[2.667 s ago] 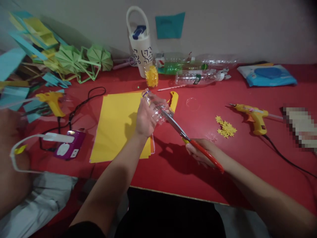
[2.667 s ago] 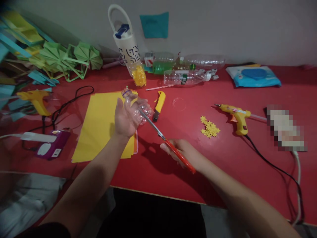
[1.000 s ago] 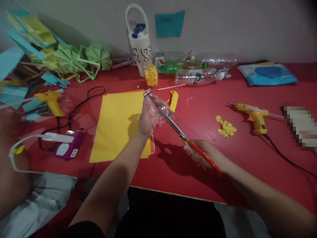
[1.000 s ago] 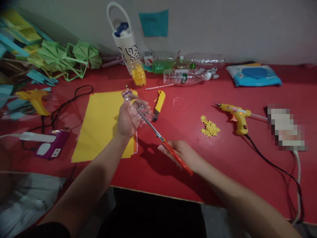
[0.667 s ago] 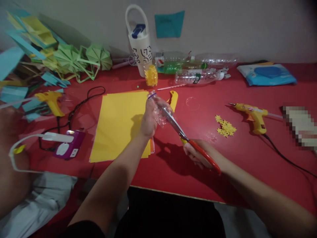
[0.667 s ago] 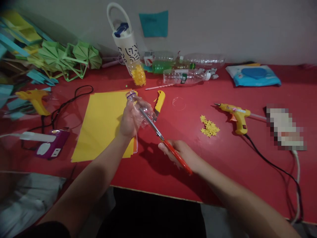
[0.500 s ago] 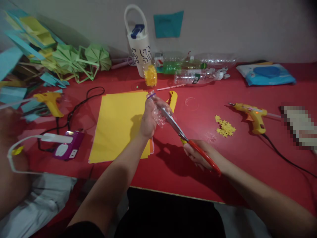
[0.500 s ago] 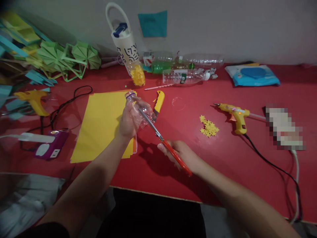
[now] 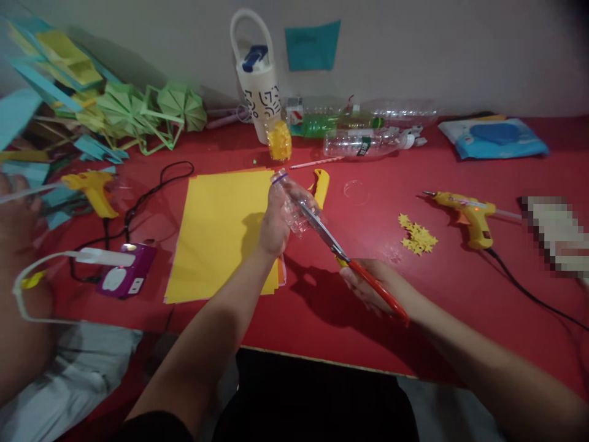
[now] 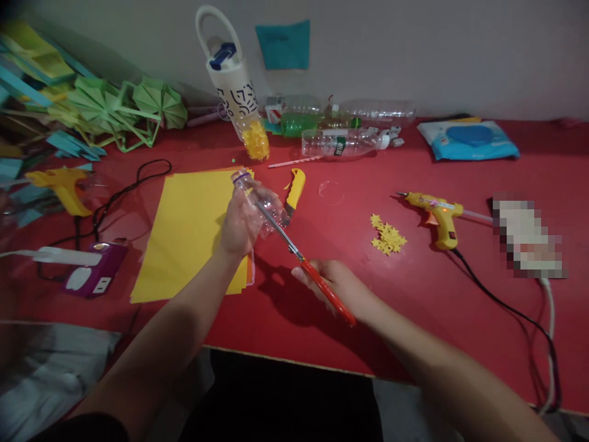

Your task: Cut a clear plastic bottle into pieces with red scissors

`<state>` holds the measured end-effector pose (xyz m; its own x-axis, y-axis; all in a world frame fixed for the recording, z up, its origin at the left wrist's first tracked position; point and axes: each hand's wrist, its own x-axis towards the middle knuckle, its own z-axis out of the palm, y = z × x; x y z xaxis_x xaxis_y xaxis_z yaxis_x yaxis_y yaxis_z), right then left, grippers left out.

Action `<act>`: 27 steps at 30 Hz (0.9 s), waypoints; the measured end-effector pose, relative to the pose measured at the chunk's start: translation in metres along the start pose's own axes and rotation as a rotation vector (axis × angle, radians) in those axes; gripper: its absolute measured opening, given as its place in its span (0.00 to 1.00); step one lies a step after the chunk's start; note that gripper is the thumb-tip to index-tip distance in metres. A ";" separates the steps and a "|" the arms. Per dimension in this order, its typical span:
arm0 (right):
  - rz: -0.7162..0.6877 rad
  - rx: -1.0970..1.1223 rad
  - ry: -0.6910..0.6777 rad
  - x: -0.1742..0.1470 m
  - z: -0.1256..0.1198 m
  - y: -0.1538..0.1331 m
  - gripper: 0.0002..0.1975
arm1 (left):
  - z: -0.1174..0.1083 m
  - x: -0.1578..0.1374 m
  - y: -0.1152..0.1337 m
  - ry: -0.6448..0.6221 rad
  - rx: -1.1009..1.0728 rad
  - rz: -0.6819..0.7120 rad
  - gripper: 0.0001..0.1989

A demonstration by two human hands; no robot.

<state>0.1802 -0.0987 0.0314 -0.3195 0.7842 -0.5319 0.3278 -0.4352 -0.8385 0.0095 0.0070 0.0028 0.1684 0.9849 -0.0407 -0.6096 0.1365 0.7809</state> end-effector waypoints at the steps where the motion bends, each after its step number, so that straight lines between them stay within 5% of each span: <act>1: 0.009 0.008 -0.009 0.001 0.000 0.000 0.28 | 0.000 0.000 0.000 -0.013 -0.005 0.005 0.14; 27: 0.047 -0.036 0.004 0.000 0.000 -0.003 0.27 | -0.003 0.002 -0.005 -0.113 0.074 0.090 0.16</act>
<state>0.1796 -0.0978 0.0338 -0.2993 0.7649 -0.5704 0.3746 -0.4555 -0.8075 0.0101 0.0085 -0.0029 0.2045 0.9739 0.0987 -0.5681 0.0360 0.8222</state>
